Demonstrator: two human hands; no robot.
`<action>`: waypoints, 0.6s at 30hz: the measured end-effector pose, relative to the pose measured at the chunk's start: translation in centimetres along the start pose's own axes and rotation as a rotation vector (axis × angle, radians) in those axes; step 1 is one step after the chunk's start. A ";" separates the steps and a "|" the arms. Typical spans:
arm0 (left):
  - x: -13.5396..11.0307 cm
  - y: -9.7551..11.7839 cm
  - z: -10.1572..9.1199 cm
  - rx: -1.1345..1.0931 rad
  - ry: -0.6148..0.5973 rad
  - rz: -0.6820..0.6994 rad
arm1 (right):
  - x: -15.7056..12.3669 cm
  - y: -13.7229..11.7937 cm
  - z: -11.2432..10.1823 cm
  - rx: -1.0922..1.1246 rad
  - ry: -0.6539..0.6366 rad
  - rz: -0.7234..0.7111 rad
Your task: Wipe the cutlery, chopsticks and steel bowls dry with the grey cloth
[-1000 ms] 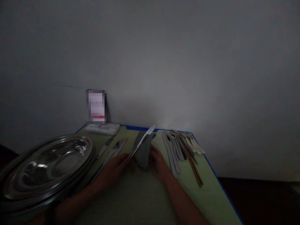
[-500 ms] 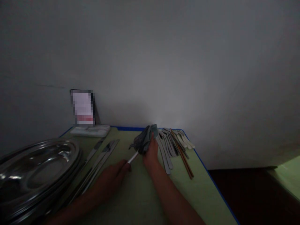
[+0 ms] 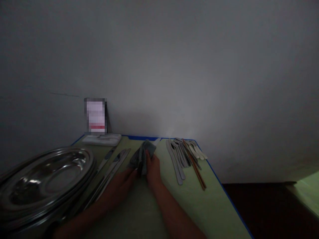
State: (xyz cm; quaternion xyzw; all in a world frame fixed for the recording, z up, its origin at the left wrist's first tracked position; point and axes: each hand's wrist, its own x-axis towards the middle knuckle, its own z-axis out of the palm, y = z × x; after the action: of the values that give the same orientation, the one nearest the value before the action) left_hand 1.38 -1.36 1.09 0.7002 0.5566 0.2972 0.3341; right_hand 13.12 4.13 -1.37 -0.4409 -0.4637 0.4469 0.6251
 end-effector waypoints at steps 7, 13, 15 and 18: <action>-0.7 0.2 0.4 0.219 -0.076 0.076 | 1.4 0.2 -0.6 0.442 0.058 0.221; -1.4 0.6 -0.6 0.359 -0.255 0.211 | 1.8 0.5 -0.9 0.495 0.154 0.292; -1.5 0.5 -1.0 0.350 -0.295 0.246 | 1.9 0.2 -0.8 0.481 0.158 0.305; -1.2 0.1 -1.2 0.271 -0.349 0.282 | 1.7 -0.2 -0.7 0.456 0.142 0.308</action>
State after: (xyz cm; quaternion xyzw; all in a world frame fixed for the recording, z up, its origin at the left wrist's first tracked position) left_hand 0.24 -2.39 1.86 0.8499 0.4221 0.1382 0.2835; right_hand 14.12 5.67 -0.97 -0.3845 -0.2340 0.5975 0.6636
